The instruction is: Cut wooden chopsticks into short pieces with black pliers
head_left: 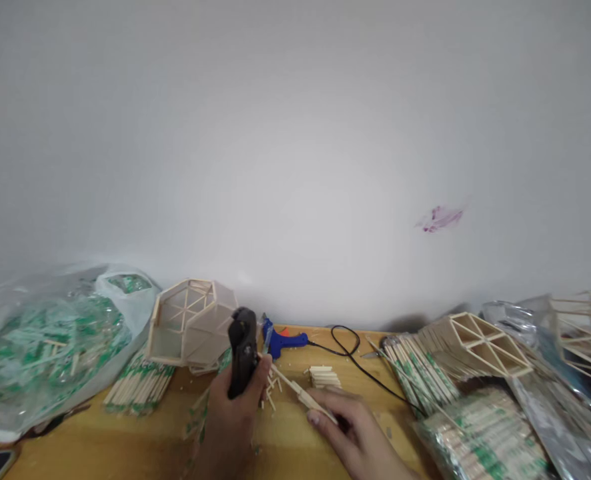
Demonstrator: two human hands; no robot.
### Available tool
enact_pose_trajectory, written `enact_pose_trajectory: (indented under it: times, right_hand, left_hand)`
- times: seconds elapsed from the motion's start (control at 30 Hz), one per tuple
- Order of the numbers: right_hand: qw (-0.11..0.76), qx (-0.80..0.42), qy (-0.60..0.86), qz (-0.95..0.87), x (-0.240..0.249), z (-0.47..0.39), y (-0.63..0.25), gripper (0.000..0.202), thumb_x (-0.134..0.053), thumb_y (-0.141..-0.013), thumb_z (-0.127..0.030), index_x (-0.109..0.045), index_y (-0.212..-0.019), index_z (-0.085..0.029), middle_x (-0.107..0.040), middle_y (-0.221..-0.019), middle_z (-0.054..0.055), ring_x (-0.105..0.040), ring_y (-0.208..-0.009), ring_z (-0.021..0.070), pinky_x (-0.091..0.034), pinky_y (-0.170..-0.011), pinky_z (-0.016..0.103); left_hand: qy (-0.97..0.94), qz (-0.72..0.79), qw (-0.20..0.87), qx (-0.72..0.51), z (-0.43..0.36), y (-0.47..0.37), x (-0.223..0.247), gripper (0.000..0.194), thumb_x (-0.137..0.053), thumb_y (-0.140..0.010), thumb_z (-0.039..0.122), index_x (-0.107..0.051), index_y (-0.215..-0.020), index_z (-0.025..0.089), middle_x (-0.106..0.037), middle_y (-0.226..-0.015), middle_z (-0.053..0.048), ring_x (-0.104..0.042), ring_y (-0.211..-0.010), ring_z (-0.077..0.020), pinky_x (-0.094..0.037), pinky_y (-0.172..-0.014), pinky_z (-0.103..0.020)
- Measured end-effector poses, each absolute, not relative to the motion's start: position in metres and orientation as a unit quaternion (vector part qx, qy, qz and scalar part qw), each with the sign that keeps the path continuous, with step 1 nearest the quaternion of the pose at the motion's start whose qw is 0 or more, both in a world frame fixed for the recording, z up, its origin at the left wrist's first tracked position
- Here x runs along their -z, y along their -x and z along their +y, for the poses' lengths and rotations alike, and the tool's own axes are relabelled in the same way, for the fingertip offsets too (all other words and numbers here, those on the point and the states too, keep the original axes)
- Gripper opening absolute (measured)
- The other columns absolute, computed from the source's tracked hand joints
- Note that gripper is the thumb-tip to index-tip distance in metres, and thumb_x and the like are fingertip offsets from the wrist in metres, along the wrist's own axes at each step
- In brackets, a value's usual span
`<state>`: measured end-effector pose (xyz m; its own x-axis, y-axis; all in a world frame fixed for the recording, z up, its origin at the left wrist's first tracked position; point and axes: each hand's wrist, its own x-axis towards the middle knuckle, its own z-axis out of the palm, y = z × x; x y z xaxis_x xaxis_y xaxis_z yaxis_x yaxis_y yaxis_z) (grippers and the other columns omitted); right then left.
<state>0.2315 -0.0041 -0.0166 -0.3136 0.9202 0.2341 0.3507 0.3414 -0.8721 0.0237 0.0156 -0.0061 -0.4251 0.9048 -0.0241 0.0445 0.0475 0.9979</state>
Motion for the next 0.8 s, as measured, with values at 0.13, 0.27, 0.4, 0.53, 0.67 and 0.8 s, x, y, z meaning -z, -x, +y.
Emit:
enact_pose_trajectory:
  times: [0.13,0.27,0.4,0.53,0.67,0.8]
  right_hand:
    - [0.385,-0.334,0.425,-0.748,0.016,-0.001,-0.230,0.046,-0.049,-0.102,-0.058,-0.081,-0.108,-0.025,-0.077,-0.088,0.009,-0.070,-0.083,0.0247,-0.057,-0.076,0.030]
    - [0.370,-0.328,0.415,-0.764,0.011,0.002,-0.232,0.037,-0.051,-0.105,-0.045,-0.078,-0.118,-0.023,-0.078,-0.096,0.010,-0.073,-0.090,0.0247,-0.058,-0.080,0.030]
    - [0.370,-0.319,0.415,-0.767,0.011,0.003,-0.236,0.033,-0.051,-0.105,-0.035,-0.075,-0.124,-0.023,-0.077,-0.105,0.011,-0.073,-0.096,0.0238,-0.057,-0.086,0.030]
    - [0.368,-0.327,0.424,-0.760,0.012,0.005,-0.238,0.031,-0.053,-0.105,-0.034,-0.075,-0.123,-0.022,-0.077,-0.105,0.011,-0.073,-0.094,0.0232,-0.056,-0.083,0.030]
    - [0.356,-0.347,0.430,-0.753,0.009,0.006,-0.240,0.029,-0.054,-0.105,-0.035,-0.076,-0.119,-0.023,-0.076,-0.100,0.010,-0.071,-0.092,0.0232,-0.054,-0.081,0.031]
    - [0.334,-0.360,0.435,-0.755,0.008,0.007,-0.242,0.030,-0.054,-0.105,-0.038,-0.078,-0.114,-0.022,-0.074,-0.089,0.008,-0.068,-0.082,0.0216,-0.051,-0.074,0.029]
  left_hand:
    - [-0.376,0.642,0.389,-0.543,0.012,-0.030,0.003,0.051,-0.083,-0.064,0.064,-0.064,-0.057,0.017,-0.055,-0.052,-0.001,-0.051,-0.051,-0.0151,-0.044,-0.049,-0.025]
    - [-0.371,0.651,0.381,-0.542,0.013,-0.030,0.005,0.050,-0.084,-0.064,0.061,-0.061,-0.056,0.018,-0.050,-0.051,0.001,-0.047,-0.051,-0.0136,-0.043,-0.050,-0.025]
    - [-0.357,0.649,0.392,-0.546,0.014,-0.032,0.009,0.053,-0.082,-0.064,0.065,-0.059,-0.056,0.018,-0.050,-0.051,0.001,-0.045,-0.050,-0.0124,-0.041,-0.048,-0.024]
    - [-0.352,0.633,0.418,-0.549,0.018,-0.030,0.008,0.053,-0.084,-0.061,0.066,-0.068,-0.066,0.016,-0.055,-0.052,0.000,-0.051,-0.050,-0.0141,-0.045,-0.050,-0.025]
    - [-0.366,0.607,0.437,-0.554,0.022,-0.024,0.005,0.054,-0.082,-0.070,0.063,-0.077,-0.094,0.014,-0.062,-0.061,-0.001,-0.057,-0.057,-0.0142,-0.047,-0.056,-0.024]
    - [-0.377,0.600,0.448,-0.545,0.021,-0.019,0.009,0.047,-0.079,-0.076,0.061,-0.074,-0.088,0.016,-0.059,-0.060,0.000,-0.054,-0.055,-0.0131,-0.047,-0.055,-0.024]
